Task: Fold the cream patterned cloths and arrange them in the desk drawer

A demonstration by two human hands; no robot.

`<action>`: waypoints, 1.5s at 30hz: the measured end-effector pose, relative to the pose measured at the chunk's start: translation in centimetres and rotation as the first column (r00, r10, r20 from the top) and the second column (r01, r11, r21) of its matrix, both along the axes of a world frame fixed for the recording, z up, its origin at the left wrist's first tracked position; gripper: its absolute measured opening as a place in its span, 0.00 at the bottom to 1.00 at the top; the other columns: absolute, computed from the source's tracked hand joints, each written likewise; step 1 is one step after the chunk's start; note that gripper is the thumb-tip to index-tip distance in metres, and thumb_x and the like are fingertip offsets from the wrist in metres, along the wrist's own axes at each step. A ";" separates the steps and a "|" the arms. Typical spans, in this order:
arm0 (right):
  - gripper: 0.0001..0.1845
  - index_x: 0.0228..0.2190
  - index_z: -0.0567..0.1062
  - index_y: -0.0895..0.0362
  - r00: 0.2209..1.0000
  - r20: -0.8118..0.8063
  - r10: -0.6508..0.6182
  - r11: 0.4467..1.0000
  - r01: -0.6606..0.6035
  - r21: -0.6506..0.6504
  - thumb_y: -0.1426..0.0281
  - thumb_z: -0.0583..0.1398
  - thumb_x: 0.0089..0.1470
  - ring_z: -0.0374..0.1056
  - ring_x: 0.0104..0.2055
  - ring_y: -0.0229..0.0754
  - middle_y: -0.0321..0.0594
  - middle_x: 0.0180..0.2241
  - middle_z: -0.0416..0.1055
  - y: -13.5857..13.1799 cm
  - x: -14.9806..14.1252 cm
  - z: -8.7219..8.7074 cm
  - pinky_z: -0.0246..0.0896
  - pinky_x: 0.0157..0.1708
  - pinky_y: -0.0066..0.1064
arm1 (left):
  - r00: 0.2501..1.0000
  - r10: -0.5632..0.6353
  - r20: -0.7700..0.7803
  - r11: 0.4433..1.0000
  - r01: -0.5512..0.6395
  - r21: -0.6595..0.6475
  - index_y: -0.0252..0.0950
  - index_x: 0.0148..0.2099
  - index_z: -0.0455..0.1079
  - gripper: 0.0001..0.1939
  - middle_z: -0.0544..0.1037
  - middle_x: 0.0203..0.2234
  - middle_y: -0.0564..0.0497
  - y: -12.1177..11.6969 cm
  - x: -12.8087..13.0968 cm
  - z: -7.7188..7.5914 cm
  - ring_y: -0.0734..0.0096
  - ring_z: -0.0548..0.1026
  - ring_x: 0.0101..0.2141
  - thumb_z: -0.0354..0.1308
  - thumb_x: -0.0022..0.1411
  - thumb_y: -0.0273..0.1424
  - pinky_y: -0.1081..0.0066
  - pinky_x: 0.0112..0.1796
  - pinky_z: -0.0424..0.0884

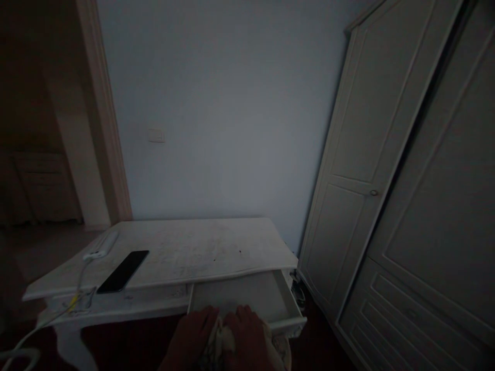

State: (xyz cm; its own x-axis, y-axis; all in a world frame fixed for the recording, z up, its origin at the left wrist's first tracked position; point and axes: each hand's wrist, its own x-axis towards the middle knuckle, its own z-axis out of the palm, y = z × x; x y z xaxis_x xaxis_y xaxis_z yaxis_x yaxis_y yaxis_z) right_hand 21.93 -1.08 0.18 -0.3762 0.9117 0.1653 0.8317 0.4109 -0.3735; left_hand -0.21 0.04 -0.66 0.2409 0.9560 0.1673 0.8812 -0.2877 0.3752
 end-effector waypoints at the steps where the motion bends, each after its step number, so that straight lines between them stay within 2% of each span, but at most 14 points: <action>1: 0.32 0.54 0.76 0.44 1.000 0.001 -0.008 1.000 0.008 0.011 0.54 0.70 0.47 0.66 0.61 0.63 0.44 0.56 0.73 -0.1 0.0 -0.1 0.59 0.61 0.52 | 1.000 -0.002 -0.006 1.000 0.002 0.002 0.48 0.53 0.76 0.15 0.85 0.47 0.47 0.1 0.0 -0.1 0.58 0.81 0.50 0.51 0.74 0.43 0.65 0.50 0.74; 5: 0.31 0.54 0.76 0.41 1.000 0.011 -0.025 0.997 0.025 0.072 0.52 0.70 0.48 0.64 0.61 0.63 0.44 0.57 0.71 -0.8 0.1 -0.3 0.59 0.59 0.51 | 1.000 -0.019 -0.014 1.000 0.019 -0.008 0.48 0.52 0.76 0.16 0.85 0.50 0.47 0.3 0.0 -0.1 0.59 0.81 0.51 0.48 0.75 0.42 0.65 0.51 0.74; 8: 0.30 0.53 0.76 0.42 1.000 0.029 0.002 0.994 -0.005 0.107 0.51 0.69 0.48 0.66 0.57 0.60 0.43 0.55 0.72 -1.1 0.4 -0.3 0.59 0.58 0.50 | 0.999 0.024 0.038 0.998 -0.022 -0.065 0.46 0.50 0.76 0.19 0.86 0.46 0.48 0.3 0.5 0.5 0.63 0.83 0.49 0.43 0.78 0.41 0.67 0.50 0.73; 12: 0.31 0.54 0.75 0.41 0.993 0.068 0.096 0.985 -0.105 0.138 0.49 0.69 0.49 0.67 0.54 0.57 0.41 0.53 0.73 -0.4 1.6 -0.5 0.62 0.55 0.45 | 0.995 0.078 0.062 0.994 -0.073 -0.081 0.46 0.50 0.75 0.20 0.86 0.45 0.49 0.1 1.2 1.4 0.63 0.83 0.47 0.42 0.78 0.43 0.66 0.50 0.72; 16: 0.31 0.54 0.75 0.42 0.983 0.042 0.181 0.966 -0.185 0.180 0.50 0.69 0.50 0.68 0.53 0.56 0.41 0.52 0.73 0.4 4.0 -1.3 0.62 0.55 0.44 | 0.996 0.052 0.075 0.995 -0.046 -0.086 0.48 0.51 0.72 0.19 0.86 0.44 0.51 -0.1 1.3 2.0 0.65 0.84 0.46 0.41 0.78 0.43 0.70 0.46 0.72; 19: 0.32 0.55 0.74 0.43 0.992 0.016 0.125 0.973 -0.126 0.193 0.54 0.69 0.49 0.67 0.55 0.57 0.43 0.54 0.72 0.4 7.0 -1.2 0.60 0.57 0.45 | 0.999 0.034 0.011 0.994 -0.033 -0.103 0.46 0.50 0.73 0.18 0.86 0.39 0.51 0.0 1.4 2.2 0.64 0.84 0.43 0.43 0.78 0.43 0.69 0.43 0.71; 23: 0.30 0.53 0.76 0.48 1.000 -0.015 -0.004 0.992 0.006 0.126 0.66 0.65 0.45 0.67 0.55 0.56 0.44 0.53 0.71 -0.2 11.7 0.6 0.60 0.54 0.41 | 0.997 0.018 -0.076 0.996 -0.024 -0.082 0.44 0.44 0.75 0.20 0.86 0.39 0.49 0.1 1.5 2.2 0.61 0.84 0.43 0.44 0.77 0.44 0.66 0.44 0.70; 27: 0.29 0.52 0.76 0.50 0.997 0.008 -0.079 0.990 0.078 0.119 0.68 0.62 0.45 0.66 0.57 0.57 0.45 0.53 0.72 -0.4 14.4 1.9 0.58 0.56 0.43 | 0.994 0.023 -0.110 0.997 -0.031 -0.073 0.43 0.44 0.77 0.22 0.86 0.39 0.48 -0.1 1.7 2.5 0.60 0.84 0.43 0.43 0.78 0.44 0.65 0.45 0.70; 31: 0.23 0.48 0.78 0.49 0.992 -0.023 -0.125 0.972 0.127 0.196 0.67 0.60 0.48 0.68 0.53 0.56 0.42 0.47 0.74 -0.1 14.5 1.2 0.59 0.52 0.42 | 0.992 0.036 -0.119 0.996 -0.044 -0.073 0.43 0.44 0.77 0.23 0.86 0.38 0.50 -0.3 1.7 2.8 0.61 0.84 0.42 0.43 0.78 0.44 0.67 0.44 0.70; 37: 0.17 0.43 0.79 0.50 0.982 -0.165 -0.091 0.951 0.136 0.280 0.64 0.60 0.50 0.70 0.47 0.55 0.42 0.42 0.75 0.7 14.2 -0.5 0.60 0.47 0.42 | 0.985 0.058 -0.163 0.995 -0.070 -0.069 0.42 0.41 0.79 0.24 0.85 0.38 0.48 -0.2 1.9 2.7 0.62 0.83 0.43 0.43 0.78 0.42 0.69 0.45 0.69; 40: 0.16 0.41 0.79 0.50 0.976 -0.190 -0.104 0.951 0.153 0.267 0.66 0.60 0.49 0.70 0.47 0.54 0.41 0.42 0.75 0.7 14.0 -0.1 0.61 0.47 0.42 | 0.984 0.055 -0.172 0.995 -0.069 -0.075 0.41 0.39 0.80 0.27 0.85 0.37 0.48 -0.1 1.9 2.5 0.61 0.83 0.42 0.41 0.79 0.43 0.68 0.45 0.69; 45: 0.21 0.44 0.80 0.49 0.974 -0.180 -0.136 0.961 0.174 0.214 0.67 0.60 0.46 0.70 0.50 0.56 0.42 0.44 0.76 0.4 13.9 0.6 0.62 0.49 0.42 | 0.988 0.043 -0.151 0.997 -0.053 -0.062 0.42 0.40 0.80 0.26 0.86 0.39 0.48 0.0 1.5 1.8 0.61 0.83 0.45 0.42 0.78 0.44 0.68 0.47 0.69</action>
State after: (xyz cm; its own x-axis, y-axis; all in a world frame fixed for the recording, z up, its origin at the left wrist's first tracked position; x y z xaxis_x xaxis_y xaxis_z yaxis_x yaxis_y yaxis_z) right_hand 35.85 -0.66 0.76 -0.1843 0.8878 0.4218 0.8281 0.3715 -0.4199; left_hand 1.31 0.08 1.15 0.2119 0.9748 0.0695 0.9411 -0.2227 0.2545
